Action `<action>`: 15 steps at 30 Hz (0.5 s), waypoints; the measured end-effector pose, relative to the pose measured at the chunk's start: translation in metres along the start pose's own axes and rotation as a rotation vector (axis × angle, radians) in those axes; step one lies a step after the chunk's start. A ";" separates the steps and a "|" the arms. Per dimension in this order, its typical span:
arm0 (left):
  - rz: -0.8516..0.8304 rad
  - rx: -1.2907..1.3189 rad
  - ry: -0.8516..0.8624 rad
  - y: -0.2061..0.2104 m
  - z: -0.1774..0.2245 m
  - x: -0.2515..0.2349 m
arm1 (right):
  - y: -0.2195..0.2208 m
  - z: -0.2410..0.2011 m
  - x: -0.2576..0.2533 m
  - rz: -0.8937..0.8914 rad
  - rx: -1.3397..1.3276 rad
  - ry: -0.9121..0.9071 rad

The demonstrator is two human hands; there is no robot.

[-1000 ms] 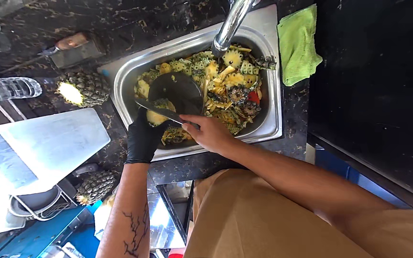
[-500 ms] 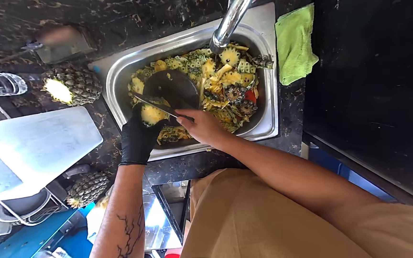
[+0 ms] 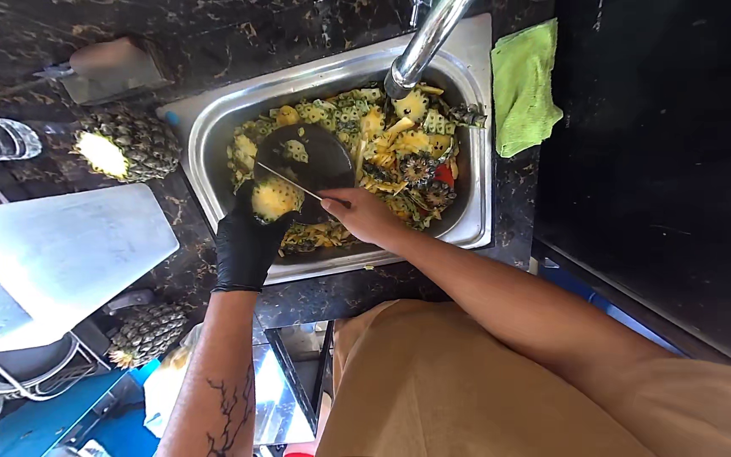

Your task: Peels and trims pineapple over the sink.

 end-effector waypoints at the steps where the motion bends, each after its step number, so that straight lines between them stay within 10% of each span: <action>1: 0.002 0.002 0.005 0.000 0.000 0.000 | 0.003 0.001 -0.011 -0.008 -0.019 -0.020; 9: -0.049 0.029 0.109 0.001 -0.009 -0.008 | -0.046 0.044 0.022 0.041 -0.001 0.048; 15: -0.016 0.052 0.078 -0.002 -0.004 0.005 | -0.029 -0.036 0.053 0.140 0.253 -0.132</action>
Point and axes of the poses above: each hand's wrist, its own x-axis away from the middle knuckle, its own y-axis out of the palm, z = x × y, the point moved 9 cm from there along -x, towards the middle knuckle, and after that the axes turned 5 degrees about x, right-handed, at the moved point
